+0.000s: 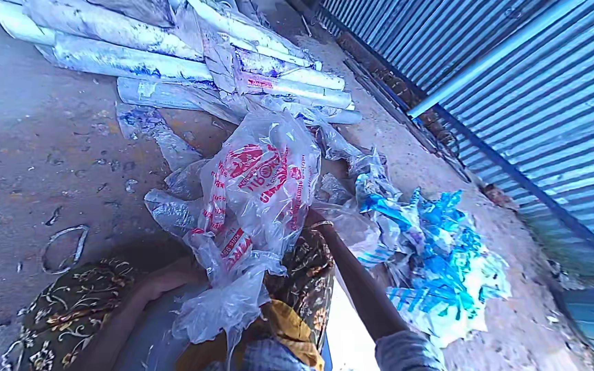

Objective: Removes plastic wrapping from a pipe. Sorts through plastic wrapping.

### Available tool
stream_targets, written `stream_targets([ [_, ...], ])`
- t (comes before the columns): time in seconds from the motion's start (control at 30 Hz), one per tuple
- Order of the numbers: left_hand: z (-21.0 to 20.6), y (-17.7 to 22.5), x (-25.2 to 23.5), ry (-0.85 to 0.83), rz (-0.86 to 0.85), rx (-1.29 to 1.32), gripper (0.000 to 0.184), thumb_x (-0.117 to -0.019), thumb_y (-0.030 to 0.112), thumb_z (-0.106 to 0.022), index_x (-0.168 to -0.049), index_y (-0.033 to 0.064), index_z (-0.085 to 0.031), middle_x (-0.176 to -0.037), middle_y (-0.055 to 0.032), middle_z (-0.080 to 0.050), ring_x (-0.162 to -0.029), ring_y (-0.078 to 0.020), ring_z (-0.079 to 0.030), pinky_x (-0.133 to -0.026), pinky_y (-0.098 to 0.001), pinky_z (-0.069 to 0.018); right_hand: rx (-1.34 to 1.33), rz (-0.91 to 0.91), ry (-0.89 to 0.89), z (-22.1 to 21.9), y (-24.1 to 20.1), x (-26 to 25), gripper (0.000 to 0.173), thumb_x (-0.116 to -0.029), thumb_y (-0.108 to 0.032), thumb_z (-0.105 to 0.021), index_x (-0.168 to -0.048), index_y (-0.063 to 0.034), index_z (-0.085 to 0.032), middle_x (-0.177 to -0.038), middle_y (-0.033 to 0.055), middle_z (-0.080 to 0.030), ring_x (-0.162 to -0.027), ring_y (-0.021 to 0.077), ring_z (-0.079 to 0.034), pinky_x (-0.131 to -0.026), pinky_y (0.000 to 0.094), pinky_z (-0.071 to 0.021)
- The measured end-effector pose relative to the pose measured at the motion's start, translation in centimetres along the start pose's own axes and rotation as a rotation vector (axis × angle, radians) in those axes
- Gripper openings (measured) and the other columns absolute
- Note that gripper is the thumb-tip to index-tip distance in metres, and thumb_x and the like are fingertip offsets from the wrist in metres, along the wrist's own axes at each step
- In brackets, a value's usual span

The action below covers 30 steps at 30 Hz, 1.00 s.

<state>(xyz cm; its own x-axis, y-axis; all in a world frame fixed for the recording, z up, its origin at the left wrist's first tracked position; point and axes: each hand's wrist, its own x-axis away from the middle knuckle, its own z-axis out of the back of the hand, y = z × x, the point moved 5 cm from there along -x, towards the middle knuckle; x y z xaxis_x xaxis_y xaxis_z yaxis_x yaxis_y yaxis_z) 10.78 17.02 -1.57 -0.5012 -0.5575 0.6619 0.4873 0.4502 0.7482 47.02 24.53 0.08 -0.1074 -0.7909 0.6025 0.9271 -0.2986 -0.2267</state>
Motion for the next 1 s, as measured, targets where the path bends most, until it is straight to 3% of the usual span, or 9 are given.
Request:
stream_targets([
  [0.17, -0.3, -1.5, 3.0, 0.082, -0.102, -0.007, 0.066, -0.0841, 0.006, -0.079, -0.141, -0.0061, -0.047, -0.131, -0.0176, -0.06, -0.119, -0.0179, -0.059, -0.104, -0.0349, -0.0478, -0.733, 0.327, 0.138, 4.8, -3.6, 2.9, 0.042, -0.099, 0.006, -0.051, -0.14, 0.0078, -0.045, -0.123, 0.0138, -0.06, -0.105, 0.0079, -0.061, -0.09, 0.024, -0.0521],
  [0.3, 0.9, -1.3, 7.5, 0.232, -0.134, 0.056, 0.058, -0.0803, -0.003, -0.075, -0.133, -0.0072, -0.05, -0.114, -0.0061, -0.064, -0.101, -0.0001, -0.061, -0.091, -0.0188, -0.0516, -1.457, 0.329, 0.656, 10.7, -1.5, 1.5, 0.035, -0.1067, -0.005, -0.043, -0.141, -0.0003, -0.046, -0.123, 0.0134, -0.065, -0.1, 0.0167, -0.068, -0.084, 0.0356, -0.0572],
  [0.4, 2.0, -1.1, 8.5, 0.315, -0.091, 0.014, 0.055, -0.082, -0.005, -0.072, -0.132, -0.009, -0.05, -0.113, -0.0094, -0.063, -0.1, -0.0025, -0.06, -0.09, -0.0204, -0.0501, -1.646, 0.118, 0.891, 11.1, 1.5, 2.2, 0.049, -0.1032, -0.008, -0.049, -0.15, -0.009, -0.037, -0.133, 0.0184, -0.055, -0.11, 0.0274, -0.061, -0.086, 0.046, -0.0544],
  [0.53, 3.0, -2.0, 8.6, 0.422, -0.073, 0.094, 0.073, -0.0823, -0.004, -0.07, -0.146, -0.0105, -0.036, -0.133, -0.0227, -0.056, -0.116, -0.0163, -0.057, -0.101, -0.03, -0.0474, -1.263, 0.001, 0.356, 2.6, -1.7, 1.8, 0.058, -0.1001, 0.004, -0.052, -0.154, -0.0006, -0.031, -0.136, 0.0279, -0.056, -0.109, 0.0293, -0.065, -0.09, 0.0419, -0.0552],
  [0.63, 3.2, -2.2, 9.6, 0.475, -0.018, 0.064, 0.064, -0.0845, -0.003, -0.068, -0.141, -0.0131, -0.041, -0.129, -0.0235, -0.057, -0.113, -0.0166, -0.057, -0.1, -0.0302, -0.0469, -1.211, 0.037, -0.165, -7.0, -7.1, -0.6, 0.039, -0.1067, -0.011, -0.049, -0.143, 0.0007, -0.042, -0.112, 0.0169, -0.062, -0.089, 0.0214, -0.066, -0.078, 0.0379, -0.057],
  [0.73, 3.4, -2.5, 9.5, 0.478, -0.015, 0.038, 0.063, -0.0851, -0.003, -0.065, -0.14, -0.0166, -0.039, -0.127, -0.0251, -0.056, -0.11, -0.0158, -0.057, -0.097, -0.0295, -0.048, -1.404, 0.065, -0.284, -9.5, -13.1, -2.4, 0.025, -0.1082, -0.014, -0.047, -0.129, -0.0017, -0.051, -0.095, 0.008, -0.06, -0.074, 0.0145, -0.059, -0.067, 0.0314, -0.0524],
  [0.8, 3.5, -2.7, 9.4, 0.467, -0.041, 0.042, 0.064, -0.0845, -0.002, -0.066, -0.14, -0.0165, -0.038, -0.126, -0.0234, -0.057, -0.11, -0.0132, -0.057, -0.098, -0.0284, -0.0479, -1.408, 0.13, -0.09, -7.4, -15.3, -4.3, 0.014, -0.1056, -0.01, -0.052, -0.119, -0.0052, -0.054, -0.09, 0.0009, -0.058, -0.071, 0.0045, -0.054, -0.063, 0.0216, -0.0468],
  [0.9, 3.3, -2.5, 9.3, 0.461, -0.059, 0.085, 0.053, -0.0841, -0.003, -0.067, -0.132, -0.0123, -0.044, -0.11, -0.0096, -0.059, -0.098, -0.001, -0.06, -0.089, -0.0193, -0.0512, -1.246, 0.074, 0.316, 1.3, -11.5, -7.2, 0.052, -0.0941, 0.0, -0.069, -0.141, 0.0079, -0.049, -0.131, 0.0235, -0.062, -0.114, 0.0246, -0.064, -0.1, 0.0383, -0.0515],
  [1.0, 3.3, -2.7, 9.3, 0.465, -0.022, 0.048, 0.055, -0.0859, -0.002, -0.067, -0.134, -0.0135, -0.045, -0.116, -0.0143, -0.06, -0.102, -0.005, -0.059, -0.092, -0.0224, -0.0503, -1.111, -0.01, 0.745, 14.5, -2.7, -7.1, 0.049, -0.0913, -0.002, -0.072, -0.135, 0.0084, -0.054, -0.122, 0.0277, -0.064, -0.103, 0.0336, -0.066, -0.092, 0.0484, -0.0538],
])
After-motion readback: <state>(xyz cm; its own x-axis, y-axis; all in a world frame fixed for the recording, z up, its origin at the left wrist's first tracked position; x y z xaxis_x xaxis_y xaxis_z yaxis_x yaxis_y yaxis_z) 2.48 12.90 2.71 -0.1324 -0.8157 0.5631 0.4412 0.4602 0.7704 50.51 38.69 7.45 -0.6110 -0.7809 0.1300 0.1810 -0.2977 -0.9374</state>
